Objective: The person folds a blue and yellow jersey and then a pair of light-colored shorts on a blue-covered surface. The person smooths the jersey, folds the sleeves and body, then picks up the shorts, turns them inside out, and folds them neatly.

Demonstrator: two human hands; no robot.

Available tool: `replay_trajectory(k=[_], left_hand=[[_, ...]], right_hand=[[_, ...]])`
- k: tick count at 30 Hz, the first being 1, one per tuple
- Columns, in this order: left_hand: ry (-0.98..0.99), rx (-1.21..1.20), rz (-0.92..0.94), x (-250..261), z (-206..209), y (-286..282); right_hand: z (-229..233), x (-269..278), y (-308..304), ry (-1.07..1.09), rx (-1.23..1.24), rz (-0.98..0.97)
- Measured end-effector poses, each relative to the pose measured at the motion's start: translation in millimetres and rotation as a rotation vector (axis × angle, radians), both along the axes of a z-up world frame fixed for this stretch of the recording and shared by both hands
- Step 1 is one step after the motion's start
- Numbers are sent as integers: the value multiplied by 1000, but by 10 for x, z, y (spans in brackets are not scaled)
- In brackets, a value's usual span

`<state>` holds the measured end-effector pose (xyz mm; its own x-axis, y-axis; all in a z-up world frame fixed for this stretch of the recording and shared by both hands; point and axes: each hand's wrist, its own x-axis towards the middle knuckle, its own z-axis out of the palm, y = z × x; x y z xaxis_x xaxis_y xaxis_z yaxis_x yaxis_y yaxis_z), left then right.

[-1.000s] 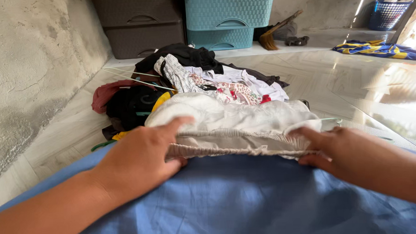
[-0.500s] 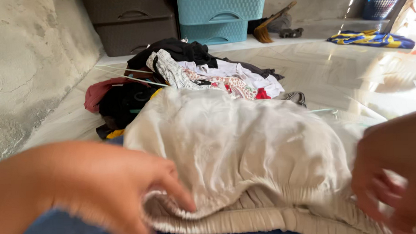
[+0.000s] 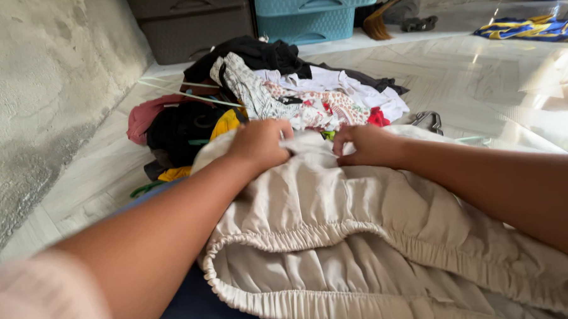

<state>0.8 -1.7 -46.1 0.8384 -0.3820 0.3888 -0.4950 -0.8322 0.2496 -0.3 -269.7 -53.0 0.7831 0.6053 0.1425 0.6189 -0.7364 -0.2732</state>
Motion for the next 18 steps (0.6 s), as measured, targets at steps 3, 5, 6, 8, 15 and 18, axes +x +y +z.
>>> replay_trajectory(k=[3, 5, 6, 8, 15, 18], left_hand=[[-340, -240, -181, -792, 197, 231], [-271, -168, -286, -1274, 271, 217], [-235, -167, -282, -1433, 289, 163], [-167, -160, -261, -1653, 336, 97], [78, -296, -303, -1976, 565, 17], [275, -452, -221, -1895, 596, 38]], right_hand=[[304, -519, -140, 150, -189, -179], [624, -713, -151, 350, -488, 101], [750, -750, -127, 305, -372, 47], [930, -761, 11, 207, -143, -46], [707, -609, 806, 56, 204, -242], [619, -462, 998, 57, 145, -159]])
